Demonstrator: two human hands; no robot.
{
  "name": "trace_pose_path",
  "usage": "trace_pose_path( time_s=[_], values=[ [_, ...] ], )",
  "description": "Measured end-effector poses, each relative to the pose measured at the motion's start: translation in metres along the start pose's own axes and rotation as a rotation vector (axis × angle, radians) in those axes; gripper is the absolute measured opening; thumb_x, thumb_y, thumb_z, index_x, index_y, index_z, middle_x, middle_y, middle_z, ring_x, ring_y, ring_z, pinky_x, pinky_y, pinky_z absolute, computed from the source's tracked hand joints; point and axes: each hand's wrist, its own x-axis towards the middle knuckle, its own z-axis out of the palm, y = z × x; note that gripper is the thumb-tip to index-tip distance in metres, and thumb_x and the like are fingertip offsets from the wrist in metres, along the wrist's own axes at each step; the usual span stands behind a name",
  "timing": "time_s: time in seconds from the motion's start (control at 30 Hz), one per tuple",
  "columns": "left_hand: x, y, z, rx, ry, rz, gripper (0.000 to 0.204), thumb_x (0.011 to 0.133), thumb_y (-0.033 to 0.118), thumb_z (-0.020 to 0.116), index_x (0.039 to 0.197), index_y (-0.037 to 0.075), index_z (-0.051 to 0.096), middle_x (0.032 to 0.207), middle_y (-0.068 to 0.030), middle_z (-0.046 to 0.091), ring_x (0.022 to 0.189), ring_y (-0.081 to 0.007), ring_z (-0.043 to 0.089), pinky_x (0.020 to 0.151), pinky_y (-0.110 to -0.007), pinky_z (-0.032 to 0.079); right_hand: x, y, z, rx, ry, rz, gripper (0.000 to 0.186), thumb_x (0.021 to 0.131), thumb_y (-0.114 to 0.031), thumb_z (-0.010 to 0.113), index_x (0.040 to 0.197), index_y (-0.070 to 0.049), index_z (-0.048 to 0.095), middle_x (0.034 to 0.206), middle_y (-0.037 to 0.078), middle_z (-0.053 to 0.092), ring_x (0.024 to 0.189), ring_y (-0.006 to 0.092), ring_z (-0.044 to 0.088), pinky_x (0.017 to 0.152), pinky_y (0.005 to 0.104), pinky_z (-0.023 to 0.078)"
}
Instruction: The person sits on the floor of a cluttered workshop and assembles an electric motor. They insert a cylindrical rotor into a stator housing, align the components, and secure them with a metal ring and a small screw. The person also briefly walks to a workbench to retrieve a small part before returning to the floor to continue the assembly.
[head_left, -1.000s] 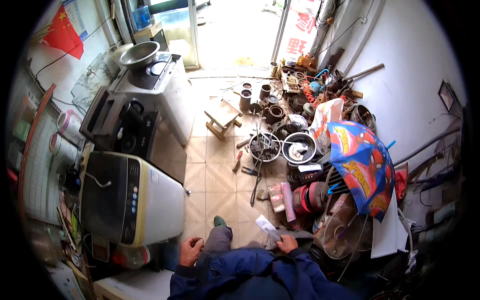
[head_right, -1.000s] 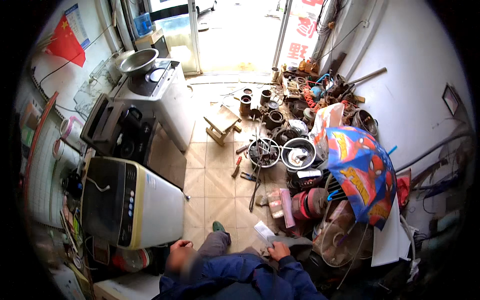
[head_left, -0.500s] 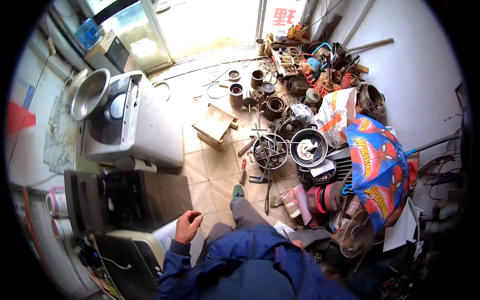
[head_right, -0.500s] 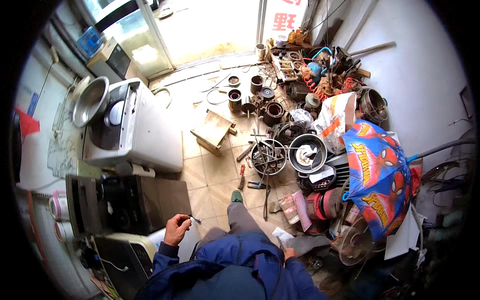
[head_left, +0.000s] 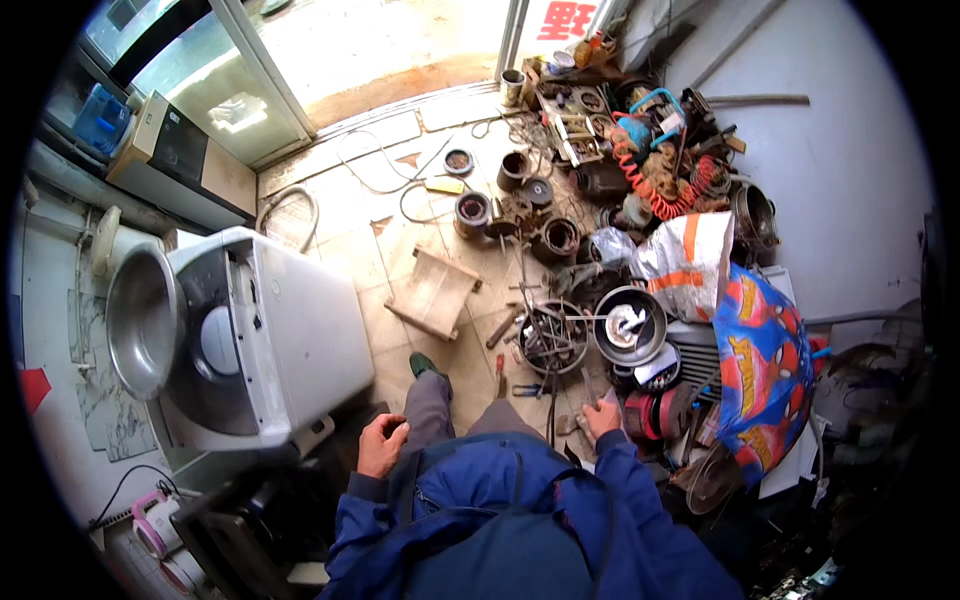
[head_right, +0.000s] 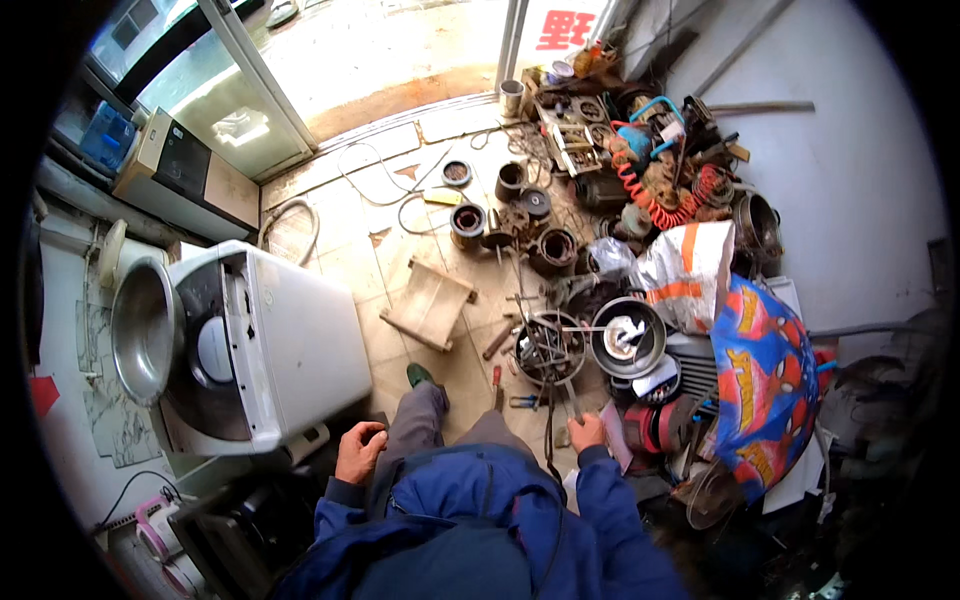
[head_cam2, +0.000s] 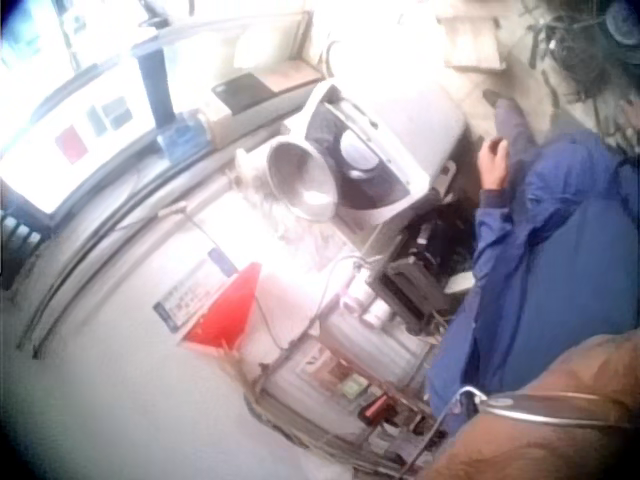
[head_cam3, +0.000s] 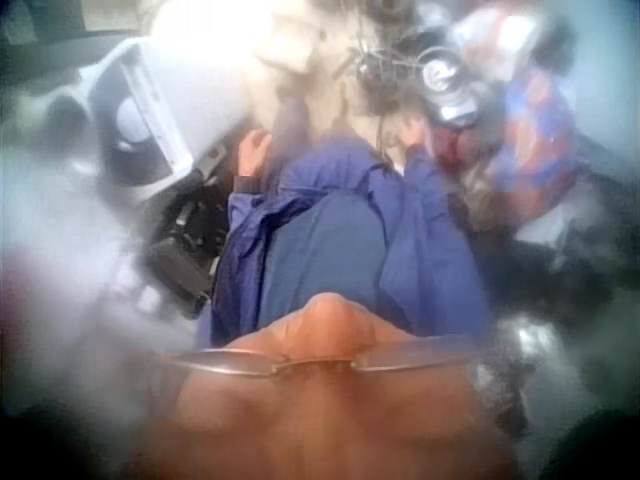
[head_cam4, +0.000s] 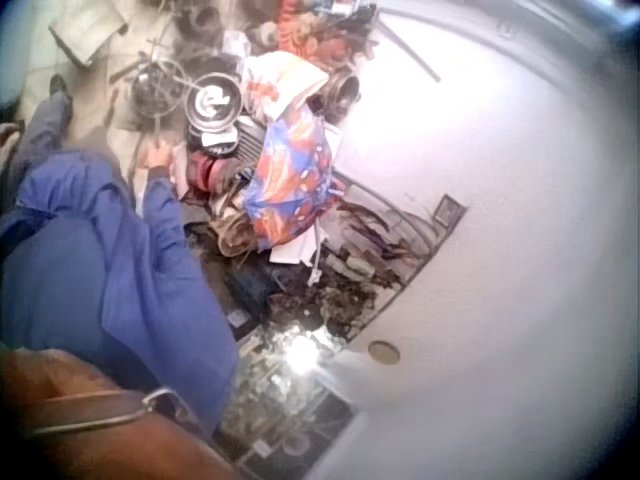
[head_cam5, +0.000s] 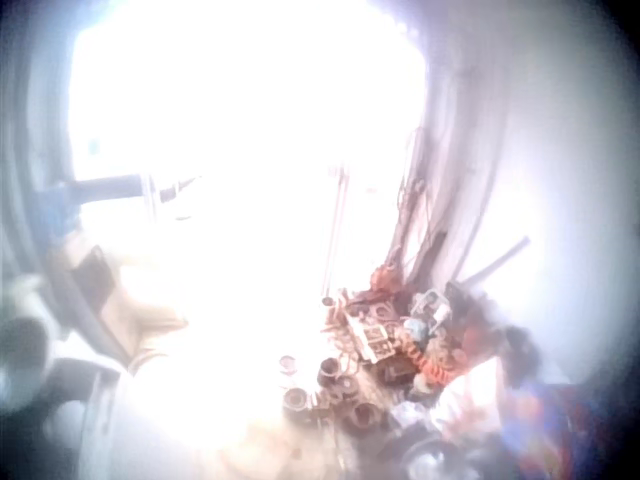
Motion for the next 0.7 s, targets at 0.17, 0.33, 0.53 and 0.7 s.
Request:
trace_pose_path(
  time_s=[0.17, 0.33, 0.53, 0.7],
  values=[
    [0.097, 0.056, -0.046, -0.003, -0.029, -0.009, 0.022, 0.091, 0.011, 0.070, 0.107, -0.004, 0.068, 0.088, -0.0069, 0.071, 0.082, -0.0121, 0.065, 0.076, -0.028, 0.053, 0.008, -0.094, -0.007, -0.031, -0.093, 0.060, 0.039, 0.081, -0.033, 0.074, 0.080, 0.004, 0.064, 0.081, 0.029, 0.065, 0.081, 0.0447, 0.064, 0.073, 0.0523, 0.049],
    [0.185, 0.112, -0.049, 0.127, -0.092, 0.000, 0.022, 0.093, 0.011, 0.068, 0.108, -0.004, 0.066, 0.091, -0.0076, 0.070, 0.080, -0.0126, 0.064, 0.073, -0.029, 0.054, 0.042, -0.100, 0.010, -0.038, -0.067, 0.098, 0.040, 0.081, -0.033, 0.074, 0.078, 0.004, 0.059, 0.079, 0.029, 0.063, 0.080, 0.0468, 0.062, 0.071, 0.0521, 0.047],
    [0.269, 0.176, -0.010, 0.249, -0.120, 0.022, 0.024, 0.093, 0.013, 0.068, 0.108, -0.005, 0.066, 0.088, -0.0081, 0.070, 0.077, -0.0140, 0.065, 0.071, -0.030, 0.055, 0.118, -0.082, 0.050, -0.098, -0.147, 0.141, 0.039, 0.079, -0.033, 0.076, 0.075, 0.002, 0.061, 0.075, 0.026, 0.063, 0.075, 0.0427, 0.064, 0.070, 0.0485, 0.049],
    [0.309, 0.220, 0.035, 0.276, -0.137, -0.147, 0.025, 0.092, 0.014, 0.068, 0.108, -0.005, 0.066, 0.088, -0.0083, 0.070, 0.076, -0.0149, 0.065, 0.072, -0.030, 0.055, 0.219, -0.117, 0.044, 0.134, -0.202, 0.232, 0.036, 0.080, -0.030, 0.076, 0.078, 0.003, 0.062, 0.077, 0.025, 0.063, 0.076, 0.0459, 0.062, 0.068, 0.0505, 0.047]
  ],
)
